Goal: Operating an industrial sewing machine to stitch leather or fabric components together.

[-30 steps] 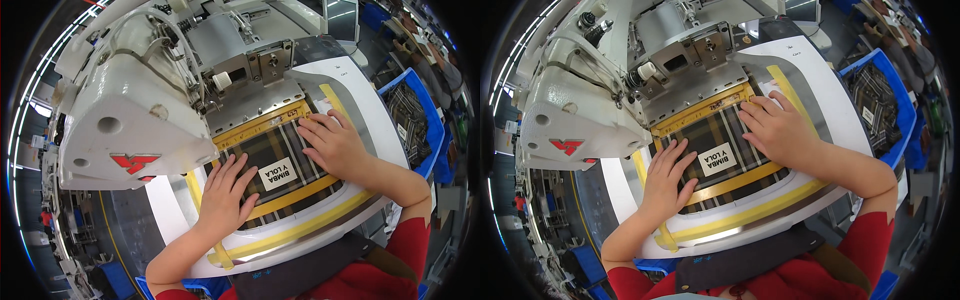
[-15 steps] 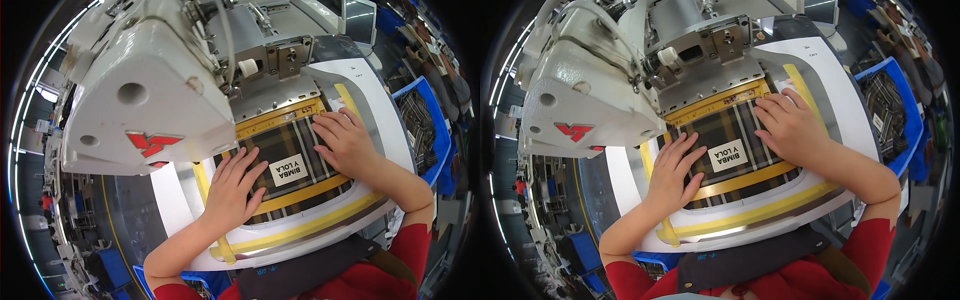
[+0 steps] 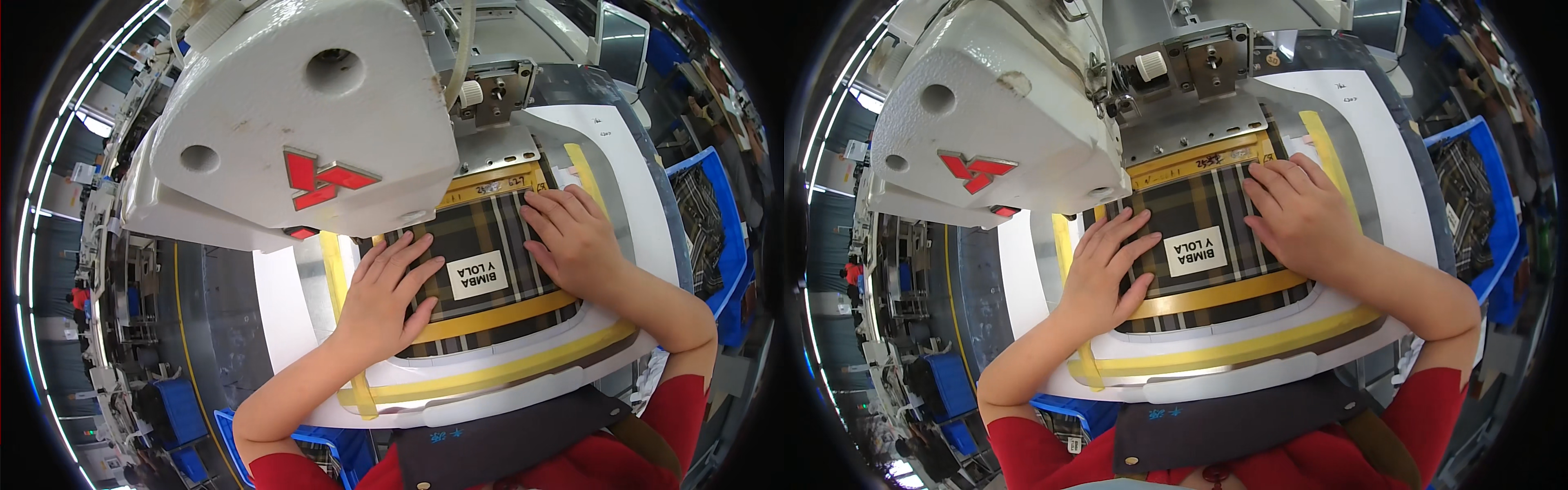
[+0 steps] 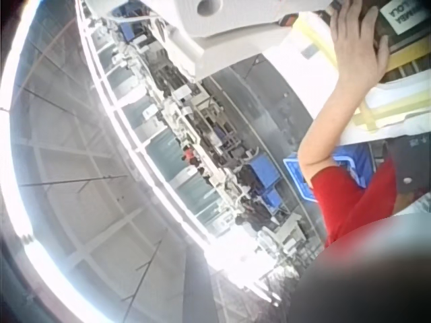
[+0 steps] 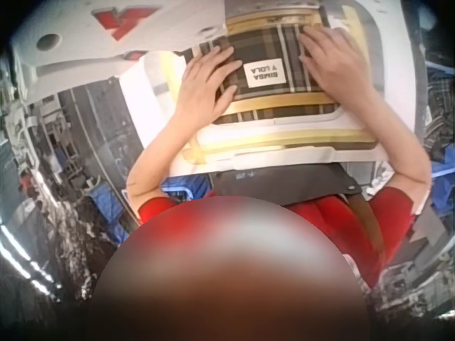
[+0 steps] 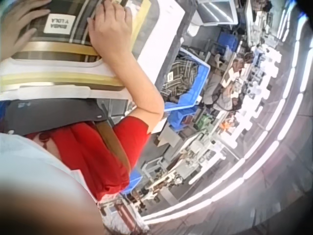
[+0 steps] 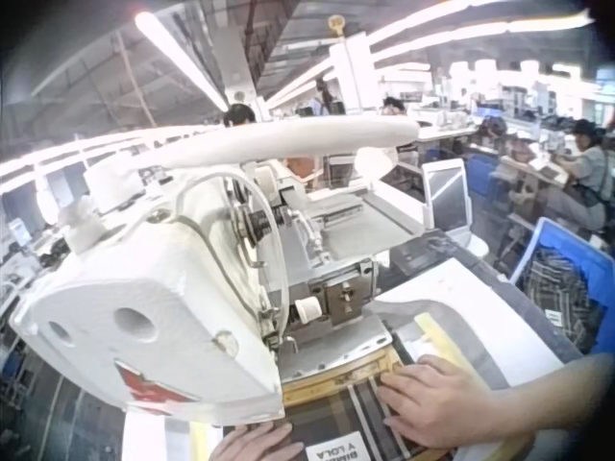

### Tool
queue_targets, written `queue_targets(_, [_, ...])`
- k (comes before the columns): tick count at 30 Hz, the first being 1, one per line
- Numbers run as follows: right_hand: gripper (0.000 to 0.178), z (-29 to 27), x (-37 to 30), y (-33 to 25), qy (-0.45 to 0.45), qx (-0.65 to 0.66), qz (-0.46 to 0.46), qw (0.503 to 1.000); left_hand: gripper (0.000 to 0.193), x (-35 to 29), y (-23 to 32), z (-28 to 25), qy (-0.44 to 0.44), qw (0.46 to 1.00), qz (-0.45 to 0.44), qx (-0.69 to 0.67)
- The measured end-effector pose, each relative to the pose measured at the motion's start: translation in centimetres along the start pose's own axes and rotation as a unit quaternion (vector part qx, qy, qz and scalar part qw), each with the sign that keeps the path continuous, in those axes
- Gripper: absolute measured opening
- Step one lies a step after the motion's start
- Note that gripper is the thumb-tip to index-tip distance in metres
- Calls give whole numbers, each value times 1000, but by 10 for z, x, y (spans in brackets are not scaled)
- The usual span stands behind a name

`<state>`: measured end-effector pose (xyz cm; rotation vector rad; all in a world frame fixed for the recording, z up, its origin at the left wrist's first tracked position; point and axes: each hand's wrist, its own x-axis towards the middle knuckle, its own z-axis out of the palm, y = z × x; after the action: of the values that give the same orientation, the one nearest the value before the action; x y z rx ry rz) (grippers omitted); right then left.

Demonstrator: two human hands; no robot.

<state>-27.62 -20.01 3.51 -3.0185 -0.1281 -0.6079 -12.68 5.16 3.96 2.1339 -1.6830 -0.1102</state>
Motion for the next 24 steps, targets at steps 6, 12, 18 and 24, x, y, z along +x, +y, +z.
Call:
queue_targets(6, [38,9,3,1,13,9,-32,999,43,-5,-5,-3,-6,1000,-19,10])
queue_targets(12, [40,16,10,-1,11,12,-61,998,45,-12,-12,-8,-5,999,-31,21])
queue_targets(18, [42,21,25,-17,3,14,-72,997,46,-13,-17,-20,-18,998,-40,48])
queue_targets(24, [45,22,6,11,-8,33,-88,995,50,30,12,19,-18,999,-2,49])
